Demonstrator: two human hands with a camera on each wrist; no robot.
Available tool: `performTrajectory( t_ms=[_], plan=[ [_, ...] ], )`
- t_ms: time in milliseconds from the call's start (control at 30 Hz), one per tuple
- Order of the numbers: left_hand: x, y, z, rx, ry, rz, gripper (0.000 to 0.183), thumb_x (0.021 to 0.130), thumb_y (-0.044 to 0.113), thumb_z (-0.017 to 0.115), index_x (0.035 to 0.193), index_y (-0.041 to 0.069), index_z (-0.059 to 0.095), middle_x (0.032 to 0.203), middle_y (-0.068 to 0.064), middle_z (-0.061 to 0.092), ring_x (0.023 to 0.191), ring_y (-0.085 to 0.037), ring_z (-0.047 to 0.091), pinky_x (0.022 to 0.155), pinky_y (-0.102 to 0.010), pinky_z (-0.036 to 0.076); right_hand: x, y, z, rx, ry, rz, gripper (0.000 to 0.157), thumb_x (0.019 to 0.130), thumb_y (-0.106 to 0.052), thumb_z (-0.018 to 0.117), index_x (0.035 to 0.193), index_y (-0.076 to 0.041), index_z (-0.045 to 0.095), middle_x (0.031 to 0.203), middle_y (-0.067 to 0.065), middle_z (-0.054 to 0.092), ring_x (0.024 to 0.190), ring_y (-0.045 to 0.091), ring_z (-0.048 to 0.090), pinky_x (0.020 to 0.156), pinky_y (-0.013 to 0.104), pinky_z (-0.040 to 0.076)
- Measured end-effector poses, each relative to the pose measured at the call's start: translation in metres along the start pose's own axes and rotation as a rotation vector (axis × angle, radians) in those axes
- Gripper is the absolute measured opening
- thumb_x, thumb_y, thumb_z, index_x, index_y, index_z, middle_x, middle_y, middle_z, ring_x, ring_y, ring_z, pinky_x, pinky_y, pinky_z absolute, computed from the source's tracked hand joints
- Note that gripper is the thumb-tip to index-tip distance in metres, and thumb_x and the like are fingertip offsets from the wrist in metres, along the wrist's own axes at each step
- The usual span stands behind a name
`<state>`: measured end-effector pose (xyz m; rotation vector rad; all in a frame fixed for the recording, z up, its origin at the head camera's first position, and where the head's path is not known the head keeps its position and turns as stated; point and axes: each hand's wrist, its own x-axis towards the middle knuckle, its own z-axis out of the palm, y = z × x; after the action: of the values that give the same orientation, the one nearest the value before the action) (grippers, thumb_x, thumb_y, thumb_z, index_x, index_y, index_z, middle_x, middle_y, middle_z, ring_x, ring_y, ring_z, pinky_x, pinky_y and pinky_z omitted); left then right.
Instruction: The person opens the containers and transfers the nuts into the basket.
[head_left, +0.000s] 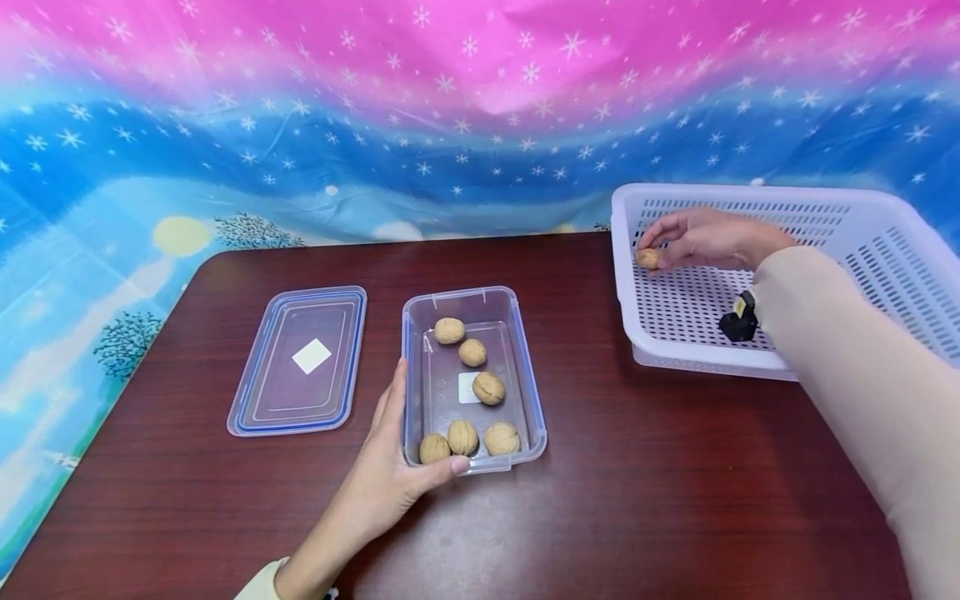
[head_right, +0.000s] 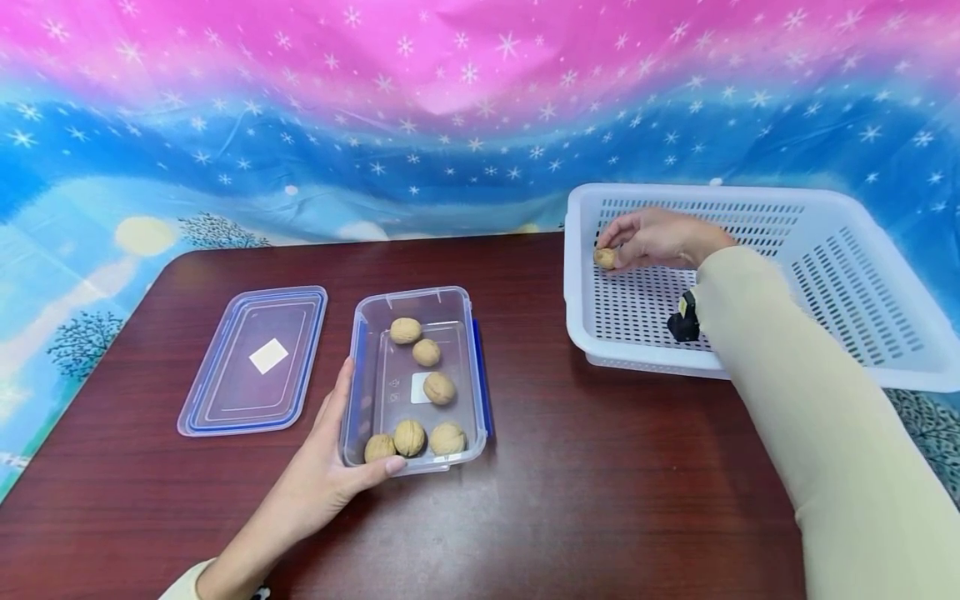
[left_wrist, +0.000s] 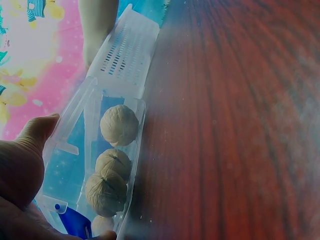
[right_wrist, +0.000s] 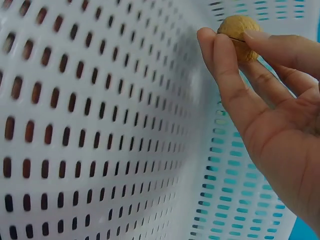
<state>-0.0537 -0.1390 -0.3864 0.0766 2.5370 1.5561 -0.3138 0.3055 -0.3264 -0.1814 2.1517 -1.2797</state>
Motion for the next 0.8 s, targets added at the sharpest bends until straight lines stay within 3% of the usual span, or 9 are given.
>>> performTrajectory(
  t_ms=[167, 367, 633, 800],
  plan=[
    [0.0, 0.0001, -0.0002, 0.001, 0.001, 0.0, 0.132, 0.078, 0.038, 0.093, 0.17, 0.029, -0.001, 0.176, -0.011, 0.01, 0.159, -0.034, 0.019, 0.125, -0.063, 0.021, 0.0054, 0.0013, 0.0053, -0.058, -0.006, 0.032, 0.037, 0.1, 0.007, 0.056, 0.136, 0.007, 0.052, 0.12, 0.016, 0.062, 0.101, 0.025, 0.072, 0.096, 0.04, 0.06],
    [0.0004, 0.0001, 0.0001, -0.004, 0.002, 0.006, 0.132, 0.078, 0.037, 0.094, 0.17, 0.028, -0.001, 0.175, -0.011, 0.011, 0.159, -0.034, 0.019, 0.125, -0.062, 0.02, 0.0078, 0.0005, 0.0087, -0.106, 0.032, 0.045, 0.041, 0.098, 0.009, 0.055, 0.138, 0.008, 0.048, 0.114, 0.012, 0.065, 0.094, 0.024, 0.074, 0.089, 0.037, 0.062],
    [0.0002, -0.0008, 0.0, -0.009, 0.006, 0.019, 0.132, 0.078, 0.036, 0.094, 0.17, 0.026, 0.0, 0.175, -0.011, 0.01, 0.159, -0.035, 0.019, 0.125, -0.063, 0.02, 0.0099, -0.0002, 0.0089, -0.167, 0.052, 0.045, 0.042, 0.096, 0.01, 0.054, 0.138, 0.006, 0.05, 0.119, 0.011, 0.066, 0.093, 0.023, 0.075, 0.084, 0.036, 0.06],
    [0.0005, -0.0019, 0.0002, -0.009, 0.003, 0.018, 0.132, 0.078, 0.036, 0.094, 0.17, 0.027, -0.001, 0.175, -0.011, 0.011, 0.159, -0.034, 0.02, 0.125, -0.062, 0.021, 0.0099, 0.0001, 0.0086, -0.189, 0.045, 0.04, 0.044, 0.095, 0.01, 0.054, 0.139, 0.007, 0.049, 0.125, 0.018, 0.064, 0.093, 0.024, 0.075, 0.086, 0.037, 0.06]
  ],
)
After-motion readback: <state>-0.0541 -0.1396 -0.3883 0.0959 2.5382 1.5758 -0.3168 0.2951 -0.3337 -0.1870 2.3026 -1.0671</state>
